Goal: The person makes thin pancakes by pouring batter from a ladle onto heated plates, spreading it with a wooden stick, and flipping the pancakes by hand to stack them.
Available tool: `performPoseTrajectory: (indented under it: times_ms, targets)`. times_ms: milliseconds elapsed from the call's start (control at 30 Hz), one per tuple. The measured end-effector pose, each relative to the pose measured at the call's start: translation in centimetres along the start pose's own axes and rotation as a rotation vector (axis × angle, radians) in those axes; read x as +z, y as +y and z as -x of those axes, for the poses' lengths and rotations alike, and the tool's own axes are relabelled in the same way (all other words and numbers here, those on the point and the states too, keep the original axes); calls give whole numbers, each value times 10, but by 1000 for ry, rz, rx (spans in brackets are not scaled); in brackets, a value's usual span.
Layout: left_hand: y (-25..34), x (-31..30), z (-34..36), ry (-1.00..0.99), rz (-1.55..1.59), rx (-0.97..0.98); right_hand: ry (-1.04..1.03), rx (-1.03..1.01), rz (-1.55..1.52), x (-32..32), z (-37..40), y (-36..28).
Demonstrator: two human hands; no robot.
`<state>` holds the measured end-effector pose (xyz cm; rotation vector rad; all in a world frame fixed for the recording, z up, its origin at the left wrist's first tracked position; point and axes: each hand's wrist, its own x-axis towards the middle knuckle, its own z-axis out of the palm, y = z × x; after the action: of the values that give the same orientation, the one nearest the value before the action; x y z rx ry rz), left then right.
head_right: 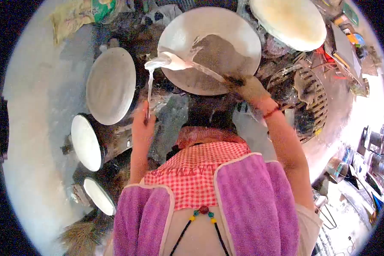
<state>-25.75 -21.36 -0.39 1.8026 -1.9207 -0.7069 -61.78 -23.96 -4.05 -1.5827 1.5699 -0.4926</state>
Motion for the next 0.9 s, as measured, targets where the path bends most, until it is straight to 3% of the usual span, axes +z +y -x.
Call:
performPoseTrajectory:
  times_ms: [67, 133, 200, 267, 367, 400, 433, 467, 500, 533, 567, 600, 633, 667, 700, 733, 767, 900]
  targets:
    - [-8, -3, 23, -82, 47, -18, -58, 178, -43, -5, 38, -7]
    - [-8, -14, 43, -130, 64, -19, 9, 231, -158, 8, 80, 17]
    - [-16, -21, 51, -271, 71, 56, 73, 26, 67, 47, 122, 77]
    - [-13, -25, 46, -346, 85, 65, 138, 257, 343, 73, 156, 50]
    - [-25, -12, 21, -467, 122, 188, 369, 630, -417, 203, 199, 154]
    - [-32, -11, 10, -497, 129, 192, 502, 842, -699, 201, 179, 95]
    - [-38, -8, 2, -498, 262, 177, 688, 706, -891, 225, 170, 100]
    - [-43, -9, -1, -485, 399, 165, 761, 727, -763, 236, 151, 102]
    - [-40, -23, 4, -510, 580, 62, 828, 599, -1007, 220, 122, 39]
    - [-40, -40, 11, -508, 592, 63, 789, 570, -930, 219, 97, 24]
    - [-43, -59, 18, -482, 873, 26, 746, 418, -802, 210, 67, -8]
    - [-46, -73, 21, -446, 1153, -10, 551, 406, -923, 205, 39, -35]
    - [-49, -84, 22, -438, 1160, -8, 513, 217, -823, 210, 9, -58]
    - [-53, -92, 25, -265, 1175, -134, 488, 193, -695, 225, -20, -65]
    - [-60, -98, 29, -92, 1181, -264, 368, 249, -1074, 233, -48, -83]
    - [-70, -104, 34, -85, 1190, -270, 265, 302, -1097, 241, -76, -84]
    - [-82, -111, 37, -24, 1244, -303, 296, 381, -1229, 260, -103, -75]
    - [-123, -132, 63, 99, 1280, -428, 302, 459, -1429, 252, -46, -117]
